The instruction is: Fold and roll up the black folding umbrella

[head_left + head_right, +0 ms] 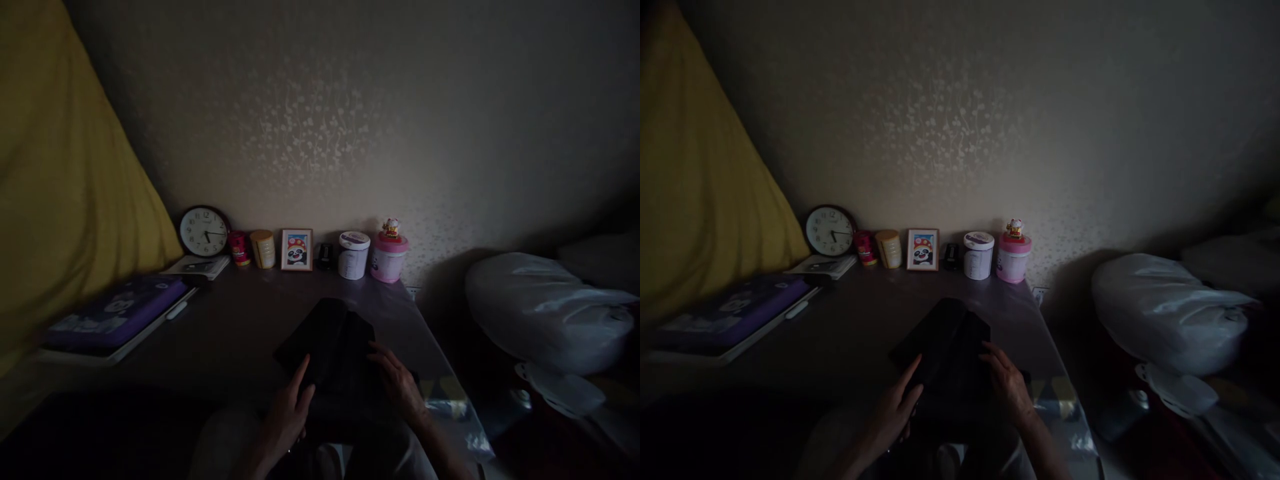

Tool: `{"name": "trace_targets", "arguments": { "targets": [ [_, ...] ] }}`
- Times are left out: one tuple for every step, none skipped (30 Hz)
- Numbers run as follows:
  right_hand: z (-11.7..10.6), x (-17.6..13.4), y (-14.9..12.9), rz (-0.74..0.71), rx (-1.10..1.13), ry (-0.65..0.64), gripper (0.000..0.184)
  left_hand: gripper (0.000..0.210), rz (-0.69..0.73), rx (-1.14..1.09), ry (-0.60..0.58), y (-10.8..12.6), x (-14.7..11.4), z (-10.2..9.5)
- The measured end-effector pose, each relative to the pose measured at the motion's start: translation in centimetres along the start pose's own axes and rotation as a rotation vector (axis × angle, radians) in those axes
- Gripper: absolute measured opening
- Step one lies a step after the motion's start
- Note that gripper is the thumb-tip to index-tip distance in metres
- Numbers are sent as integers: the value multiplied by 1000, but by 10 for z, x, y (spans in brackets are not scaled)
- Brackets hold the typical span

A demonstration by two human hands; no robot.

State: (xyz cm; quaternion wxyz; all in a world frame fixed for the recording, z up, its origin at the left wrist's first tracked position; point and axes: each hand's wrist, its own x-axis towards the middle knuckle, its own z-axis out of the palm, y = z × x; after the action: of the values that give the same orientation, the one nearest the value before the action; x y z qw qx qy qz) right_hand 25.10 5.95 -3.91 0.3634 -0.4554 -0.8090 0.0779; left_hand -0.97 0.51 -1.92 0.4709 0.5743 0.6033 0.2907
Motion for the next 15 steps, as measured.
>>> {"name": "trace_targets", "arguments": {
  "targets": [
    [0, 1, -1, -2, 13, 8, 33, 56, 3, -18, 4, -1, 0, 1],
    [-1, 3, -2, -5, 27, 16, 32, 57, 7, -40, 6, -2, 0, 1],
    [-1, 4, -3, -9, 41, 26, 31, 57, 8, -64, 6, -3, 0, 2],
    [-2, 6, -4, -14, 55, 37, 29, 58, 6, -88, 6, -3, 0, 2],
    [-3, 9, -5, -21, 66, 47, 28, 58, 6, -111, 8, -3, 0, 2],
    [-4, 11, -7, -29, 77, 53, 26, 58, 6, -132, 10, -2, -1, 3],
    [-5, 15, -9, -38, 87, 60, 25, 58, 6, -150, 11, -1, -2, 3],
    [-5, 19, -11, -50, 97, 70, 25, 57, 2, -165, 13, 0, -4, 2],
    [-6, 24, -14, -66, 107, 78, 25, 57, -3, -177, 12, 1, -5, 2],
    [-6, 29, -17, -85, 117, 82, 25, 57, -8, -188, 10, 3, -7, 2],
    [-6, 35, -21, -105, 123, 86, 25, 57, -15, -197, 5, 4, -9, 1],
    [-6, 41, -26, -124, 128, 91, 25, 57, -19, -199, 1, 5, -11, 1],
    [-5, 48, -31, -143, 129, 94, 25, 58, -18, -193, -6, 5, -12, 0],
    [-4, 55, -36, -160, 130, 95, 24, 58, -8, -179, -15, 5, -13, -1],
    [-2, 61, -41, -175, 129, 95, 24, 58, 12, -155, -17, 5, -13, -2]
  ]
}}
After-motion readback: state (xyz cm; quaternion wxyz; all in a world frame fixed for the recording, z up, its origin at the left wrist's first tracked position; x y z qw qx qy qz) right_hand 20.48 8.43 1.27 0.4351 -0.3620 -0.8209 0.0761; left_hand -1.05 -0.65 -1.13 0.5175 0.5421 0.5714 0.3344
